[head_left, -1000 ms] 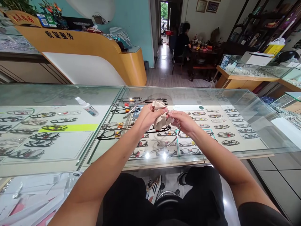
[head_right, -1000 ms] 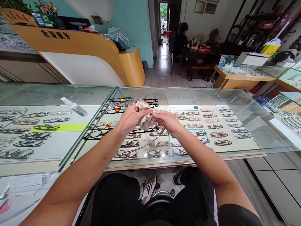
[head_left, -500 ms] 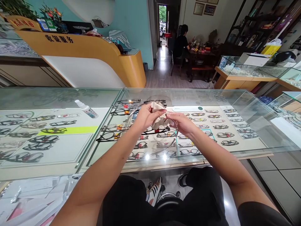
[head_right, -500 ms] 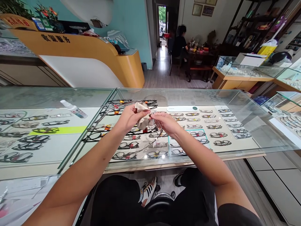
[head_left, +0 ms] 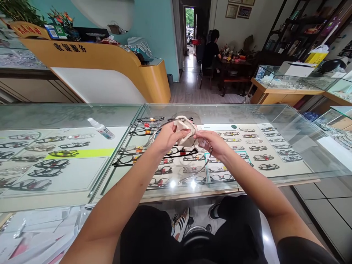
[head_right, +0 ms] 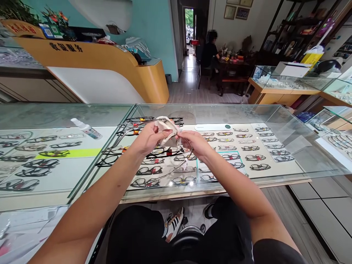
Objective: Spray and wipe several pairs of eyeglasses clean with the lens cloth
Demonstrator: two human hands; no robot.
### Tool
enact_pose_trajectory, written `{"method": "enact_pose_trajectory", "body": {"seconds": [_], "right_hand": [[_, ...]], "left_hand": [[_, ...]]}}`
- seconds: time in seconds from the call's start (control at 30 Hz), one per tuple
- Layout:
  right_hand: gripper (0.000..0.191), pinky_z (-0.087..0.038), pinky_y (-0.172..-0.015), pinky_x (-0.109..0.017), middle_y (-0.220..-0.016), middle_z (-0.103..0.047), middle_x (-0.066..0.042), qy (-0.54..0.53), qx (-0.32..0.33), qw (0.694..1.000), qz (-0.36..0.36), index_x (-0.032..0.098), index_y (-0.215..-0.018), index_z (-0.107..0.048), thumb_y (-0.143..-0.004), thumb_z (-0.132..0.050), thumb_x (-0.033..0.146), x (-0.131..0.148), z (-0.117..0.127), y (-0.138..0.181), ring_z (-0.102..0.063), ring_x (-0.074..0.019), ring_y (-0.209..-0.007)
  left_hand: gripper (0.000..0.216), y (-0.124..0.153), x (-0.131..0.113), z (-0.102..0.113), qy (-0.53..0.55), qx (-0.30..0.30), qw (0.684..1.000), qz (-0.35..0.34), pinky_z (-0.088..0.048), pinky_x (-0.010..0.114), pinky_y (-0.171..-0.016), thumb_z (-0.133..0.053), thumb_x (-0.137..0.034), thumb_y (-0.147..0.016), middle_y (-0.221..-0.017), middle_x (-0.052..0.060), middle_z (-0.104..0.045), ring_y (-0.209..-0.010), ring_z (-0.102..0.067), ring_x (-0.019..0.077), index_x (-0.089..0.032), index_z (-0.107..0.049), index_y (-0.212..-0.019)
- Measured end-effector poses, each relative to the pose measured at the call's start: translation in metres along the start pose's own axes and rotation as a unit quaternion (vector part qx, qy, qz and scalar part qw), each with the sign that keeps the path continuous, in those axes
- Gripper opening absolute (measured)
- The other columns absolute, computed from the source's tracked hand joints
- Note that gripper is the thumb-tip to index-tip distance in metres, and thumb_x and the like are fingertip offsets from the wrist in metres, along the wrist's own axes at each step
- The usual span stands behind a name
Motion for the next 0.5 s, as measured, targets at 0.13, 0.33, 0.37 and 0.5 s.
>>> {"method": "enact_pose_trajectory", "body": {"seconds": [0.13,0.33,0.37,0.5], "right_hand": [[0.035,-0.031,-0.059,-0.029,-0.067,-0.061,0.000,0.004,0.021,1.000,0.008,0.021,-0.075,-0.081,-0.066,-0.093,0.052,-0.006,-0.003,-0.002,-0.045,-0.0133,-0.064],[0.037,-0.031,-0.058,-0.027,-0.071,-0.065,0.000,0.006,0.018,1.000,-0.001,0.020,-0.079,-0.082,-0.067,-0.094,0.053,-0.003,-0.004,0.000,-0.047,-0.0109,-0.063],[0.037,-0.032,-0.058,-0.027,-0.073,-0.066,0.000,0.003,0.016,1.000,-0.003,0.020,-0.079,-0.082,-0.068,-0.094,0.053,-0.001,-0.003,0.001,-0.047,-0.0101,-0.063],[0.040,-0.037,-0.059,-0.026,-0.077,-0.070,-0.002,-0.030,0.010,0.999,-0.013,0.019,-0.077,-0.079,-0.064,-0.098,0.052,0.002,0.001,0.002,-0.055,-0.0107,-0.066]], "left_hand": [[0.051,-0.001,0.007,-0.005,-0.016,-0.051,0.999,-0.004,-0.054,0.029,-0.072,-0.101,-0.046,-0.065,-0.088,0.004,-0.075,-0.078,-0.067,0.0188,-0.016,-0.074,-0.096],[0.056,-0.002,0.008,-0.002,-0.037,-0.093,0.995,-0.027,-0.048,0.028,-0.063,-0.087,-0.070,-0.080,-0.076,0.004,-0.070,-0.066,-0.060,0.0158,-0.016,-0.071,-0.082],[0.057,-0.002,0.004,-0.001,-0.037,-0.074,0.996,-0.023,-0.049,0.029,-0.064,-0.085,-0.071,-0.081,-0.078,0.005,-0.072,-0.067,-0.061,0.0168,-0.016,-0.073,-0.085],[0.056,0.001,-0.009,-0.001,-0.042,0.008,0.999,-0.020,-0.058,0.032,-0.079,-0.088,-0.063,-0.081,-0.104,0.011,-0.081,-0.088,-0.074,0.0242,-0.015,-0.077,-0.107]]}}
Point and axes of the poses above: each hand's wrist, its own y-axis away from the middle knuckle, its own z-axis out of the back of the hand, x = y × z, the point moved 3 cm from there along -y, towards the middle knuckle
